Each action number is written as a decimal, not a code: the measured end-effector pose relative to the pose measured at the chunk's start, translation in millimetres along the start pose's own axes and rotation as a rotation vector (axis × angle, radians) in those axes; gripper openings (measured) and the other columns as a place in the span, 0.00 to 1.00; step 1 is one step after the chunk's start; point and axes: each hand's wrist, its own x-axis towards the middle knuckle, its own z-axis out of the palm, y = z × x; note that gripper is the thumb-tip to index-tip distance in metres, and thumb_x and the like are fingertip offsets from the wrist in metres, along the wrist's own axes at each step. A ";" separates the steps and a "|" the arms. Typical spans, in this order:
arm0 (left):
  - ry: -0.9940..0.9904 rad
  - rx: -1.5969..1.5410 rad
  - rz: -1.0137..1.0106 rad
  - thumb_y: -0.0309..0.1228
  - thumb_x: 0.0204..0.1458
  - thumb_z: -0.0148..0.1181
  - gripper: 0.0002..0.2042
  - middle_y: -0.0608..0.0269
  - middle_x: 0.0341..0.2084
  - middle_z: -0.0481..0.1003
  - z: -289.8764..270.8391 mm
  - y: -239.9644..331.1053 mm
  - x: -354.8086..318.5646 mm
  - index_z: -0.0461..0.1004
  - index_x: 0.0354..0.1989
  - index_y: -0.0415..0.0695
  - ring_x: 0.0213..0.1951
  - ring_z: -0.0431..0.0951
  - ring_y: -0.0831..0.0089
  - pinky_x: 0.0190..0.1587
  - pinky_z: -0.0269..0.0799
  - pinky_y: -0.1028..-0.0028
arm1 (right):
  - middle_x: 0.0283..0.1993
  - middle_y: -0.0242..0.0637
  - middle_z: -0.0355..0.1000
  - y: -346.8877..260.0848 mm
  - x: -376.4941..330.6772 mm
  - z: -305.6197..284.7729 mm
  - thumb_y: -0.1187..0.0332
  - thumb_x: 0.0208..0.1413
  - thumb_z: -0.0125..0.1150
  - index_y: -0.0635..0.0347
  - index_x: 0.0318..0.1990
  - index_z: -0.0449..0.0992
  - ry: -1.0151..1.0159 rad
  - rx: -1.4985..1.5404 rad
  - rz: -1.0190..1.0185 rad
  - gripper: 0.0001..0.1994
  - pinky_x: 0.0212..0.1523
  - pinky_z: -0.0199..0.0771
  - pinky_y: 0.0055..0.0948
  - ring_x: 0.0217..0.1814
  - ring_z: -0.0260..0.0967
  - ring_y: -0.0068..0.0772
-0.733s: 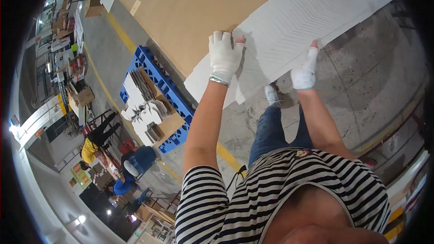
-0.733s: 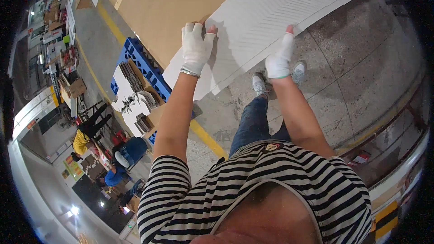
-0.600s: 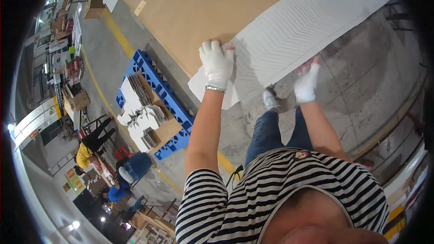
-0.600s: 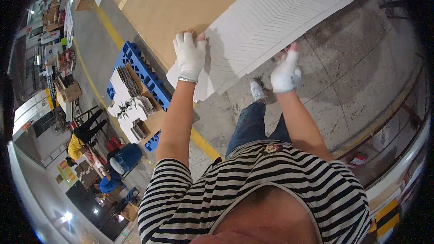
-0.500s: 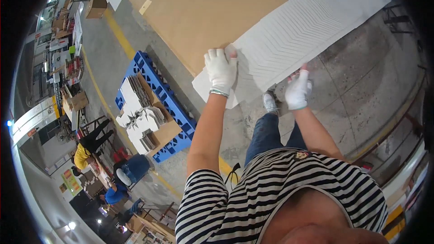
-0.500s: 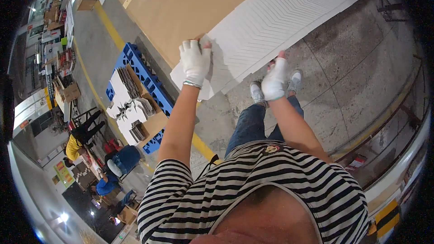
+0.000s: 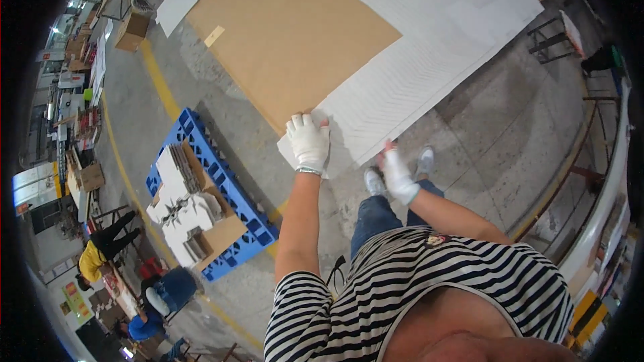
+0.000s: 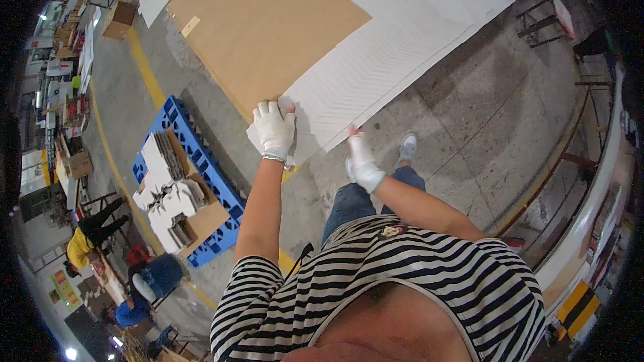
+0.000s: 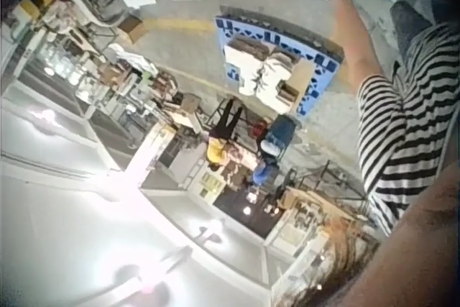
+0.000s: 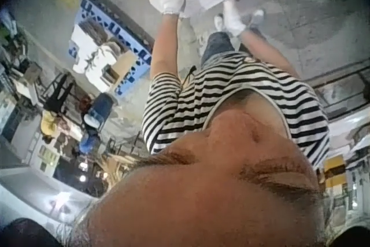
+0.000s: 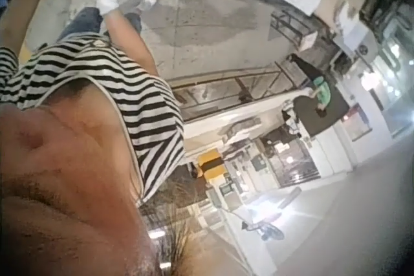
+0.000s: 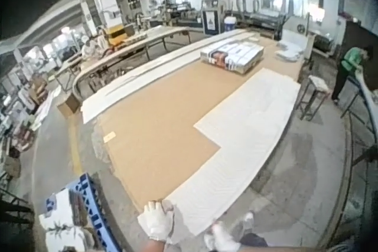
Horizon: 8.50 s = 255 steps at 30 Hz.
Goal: Sorting and stacking flat cardboard sheets on a work table in an industrial environment.
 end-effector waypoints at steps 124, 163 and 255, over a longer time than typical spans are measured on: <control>1.115 -1.121 -1.697 0.34 0.47 0.64 0.16 0.57 0.34 0.78 81.7 182.0 -38.8 0.74 0.39 0.33 0.36 0.76 0.69 0.41 0.69 0.72 | 0.31 0.30 0.65 -258.7 146.9 222.6 0.60 0.52 0.61 0.64 0.37 0.71 -1.771 -1.733 0.167 0.14 0.33 0.63 0.25 0.34 0.60 0.20; 0.639 -1.506 -1.541 0.45 0.56 0.52 0.28 0.56 0.54 0.65 75.5 159.9 -75.9 0.58 0.60 0.40 0.53 0.68 0.63 0.49 0.71 0.63 | 0.46 0.44 0.72 -355.2 252.6 144.7 0.59 0.41 0.70 0.66 0.55 0.66 -1.501 -2.127 0.332 0.34 0.47 0.68 0.38 0.48 0.69 0.40; 0.734 -1.729 -1.654 0.42 0.54 0.58 0.20 0.65 0.30 0.73 120.9 290.1 -0.1 0.73 0.39 0.32 0.31 0.69 0.78 0.33 0.64 0.76 | 0.31 0.28 0.69 -341.7 219.2 127.1 0.66 0.52 0.60 0.63 0.41 0.72 -1.300 -1.722 -0.181 0.12 0.37 0.65 0.22 0.33 0.63 0.20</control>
